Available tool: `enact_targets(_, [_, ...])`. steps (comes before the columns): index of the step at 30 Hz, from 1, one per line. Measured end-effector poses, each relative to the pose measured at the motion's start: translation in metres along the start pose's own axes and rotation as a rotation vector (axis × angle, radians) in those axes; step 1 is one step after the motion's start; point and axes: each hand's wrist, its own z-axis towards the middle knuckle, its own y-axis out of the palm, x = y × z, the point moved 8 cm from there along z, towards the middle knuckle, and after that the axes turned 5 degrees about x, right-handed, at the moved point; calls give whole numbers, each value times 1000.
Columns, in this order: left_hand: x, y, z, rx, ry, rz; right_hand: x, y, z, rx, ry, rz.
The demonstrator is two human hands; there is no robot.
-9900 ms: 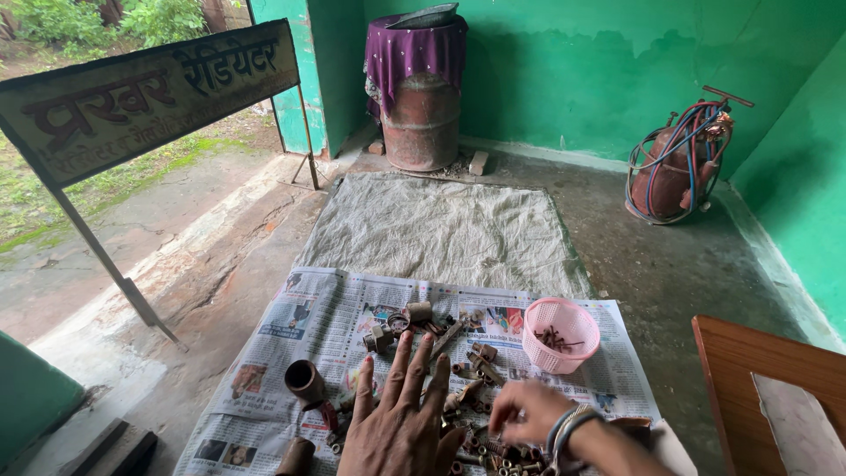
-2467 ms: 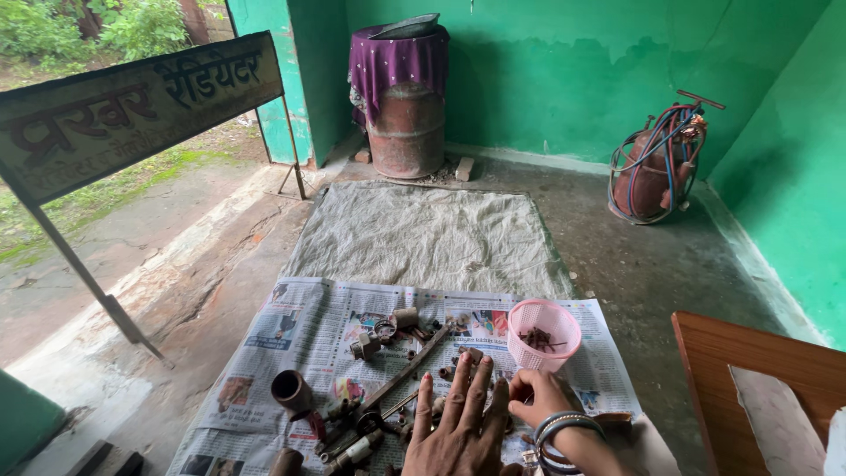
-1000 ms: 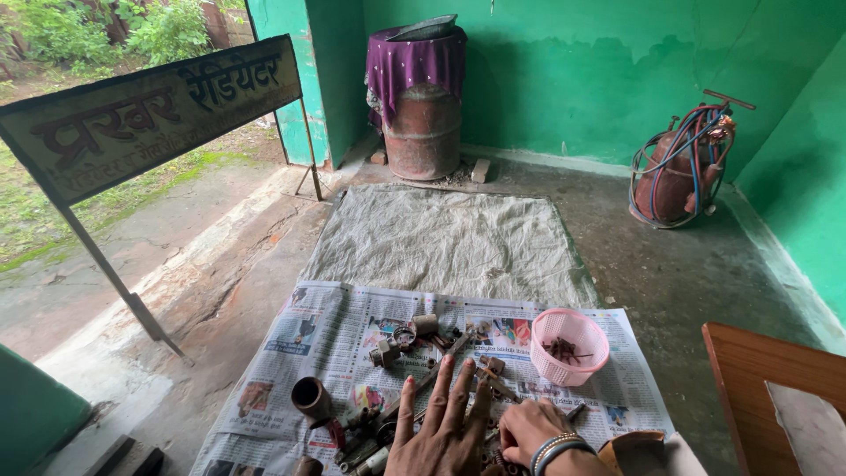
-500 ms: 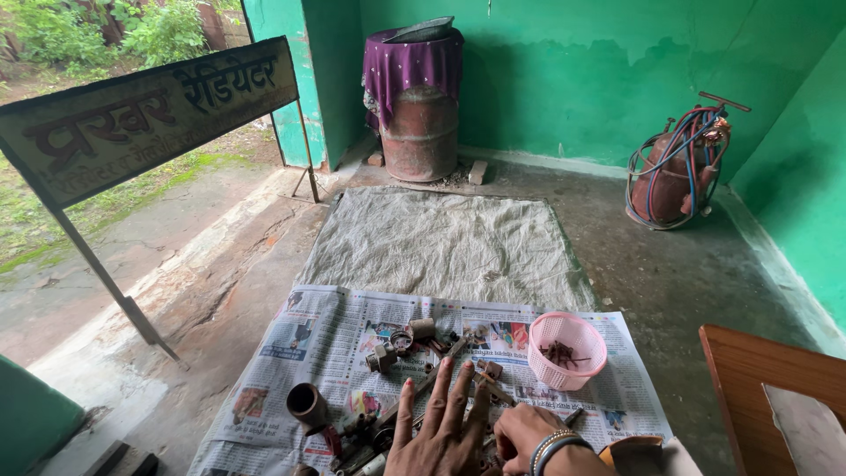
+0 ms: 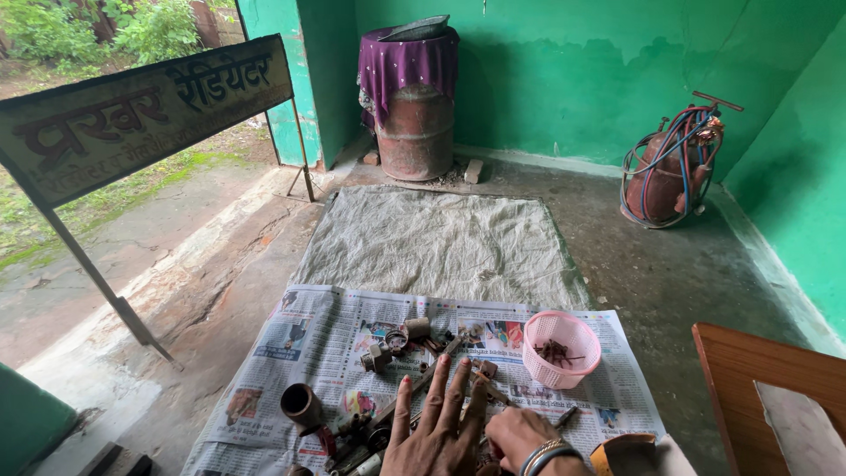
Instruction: The person sorts through metal hardware parts laid out on a newspaper, picking out small fasteners and placing them into a plastic basket by hand.
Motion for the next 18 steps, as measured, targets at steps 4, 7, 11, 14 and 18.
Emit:
enact_targets(4, [3, -2, 5, 0, -15, 15, 11, 30, 18, 97, -44, -94])
enact_targets(7, [7, -7, 8, -24, -11, -25, 34, 32, 22, 144, -22, 135])
enact_targets(11, [-4, -11, 6, -170, -51, -80, 88, -14, 29, 246, 229, 1063])
enact_targets(14, [0, -12, 9, -208, -58, -150, 116, -74, 11, 429, 425, 1259])
enact_targets(18, [9, -25, 16, -83, -16, -99, 110, -122, -5, 596, 241, 1448])
